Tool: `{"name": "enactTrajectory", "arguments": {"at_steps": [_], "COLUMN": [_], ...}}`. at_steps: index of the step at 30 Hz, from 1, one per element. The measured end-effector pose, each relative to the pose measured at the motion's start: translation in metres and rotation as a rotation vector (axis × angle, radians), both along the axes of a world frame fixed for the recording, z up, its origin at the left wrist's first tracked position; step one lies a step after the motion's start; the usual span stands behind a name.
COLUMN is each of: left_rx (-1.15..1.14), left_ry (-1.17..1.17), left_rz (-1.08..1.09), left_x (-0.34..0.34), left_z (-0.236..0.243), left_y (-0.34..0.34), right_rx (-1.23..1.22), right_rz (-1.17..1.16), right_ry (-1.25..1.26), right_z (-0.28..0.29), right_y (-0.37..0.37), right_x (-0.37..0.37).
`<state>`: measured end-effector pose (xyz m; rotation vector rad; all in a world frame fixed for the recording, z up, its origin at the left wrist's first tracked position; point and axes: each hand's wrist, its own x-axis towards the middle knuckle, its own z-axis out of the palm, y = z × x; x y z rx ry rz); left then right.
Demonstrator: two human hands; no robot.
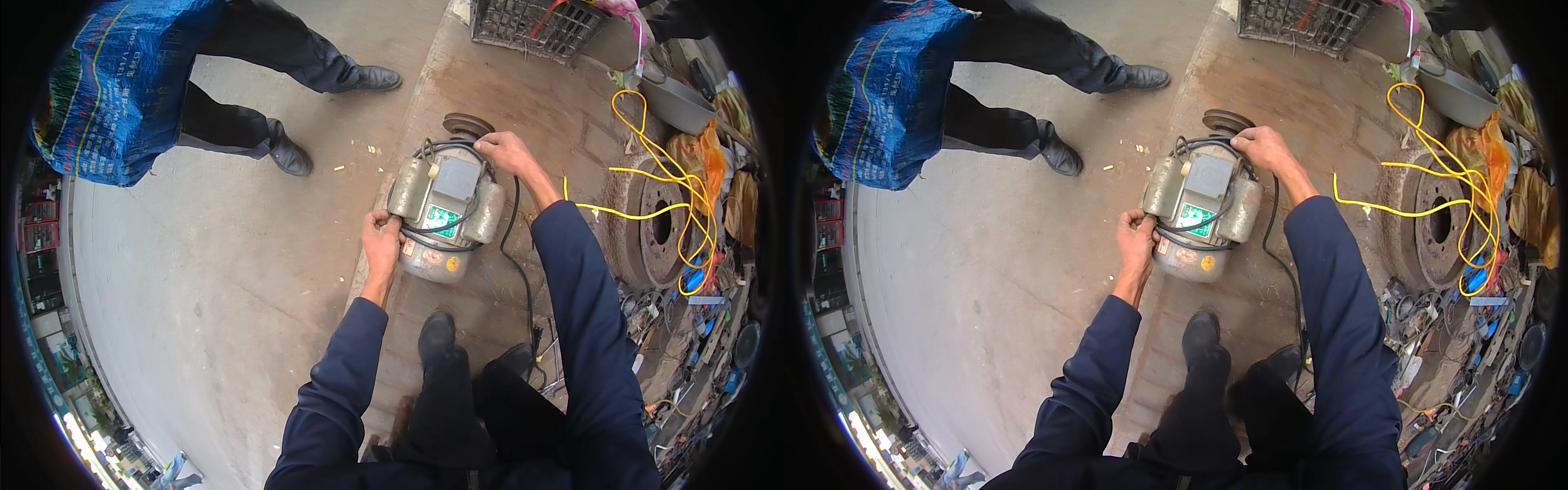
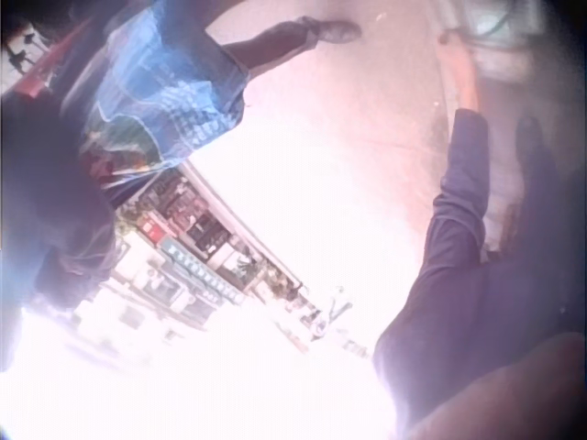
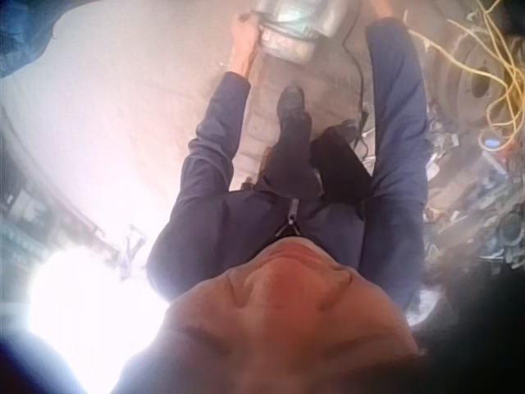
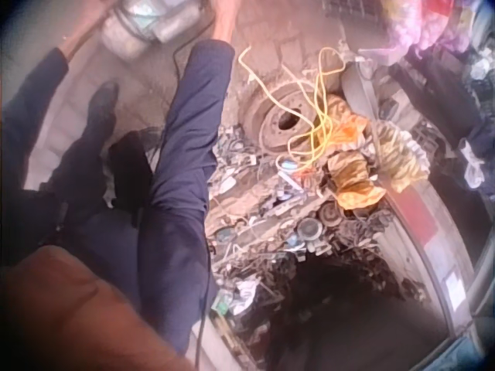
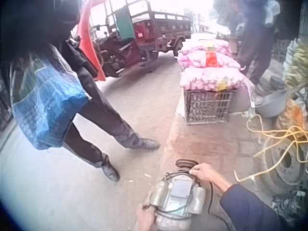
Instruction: The person uses a screwdriver to remove screws from a small electric motor, then moves to a yellow generator and uses a wrench to tighten bolts on its engine. The person handles the motor, power cord, and generator components throughout the clip.
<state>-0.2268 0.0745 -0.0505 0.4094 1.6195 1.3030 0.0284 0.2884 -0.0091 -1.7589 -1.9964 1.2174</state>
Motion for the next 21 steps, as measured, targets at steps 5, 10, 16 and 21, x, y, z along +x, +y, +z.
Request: {"name": "enactTrajectory", "arguments": {"at_steps": [5, 10, 16, 21], "left_rx": [0.024, 0.224, 0.807, 0.606], "left_ry": [-0.078, 0.616, 0.703, 0.705], "left_rz": [-0.099, -0.128, -1.23, -1.93], "left_x": [-0.014, 0.015, 0.094, 0.047], "left_z": [0.0, 0.042, 0.079, 0.075], "left_y": [-0.005, -0.039, -0.062, -0.058], "right_rx": [0.054, -0.012, 0.123, -0.457], "right_rz": [-0.071, -0.148, 0.023, 0.38], "right_ry": [-0.003, 0.068, 0.163, 0.183], "right_z": [-0.013, -0.023, -0.02, 0.065], "right_y": [-0.091, -0.249, -0.339, -0.352], "right_x": [0.084, 0.077, -0.006, 0.029]}}
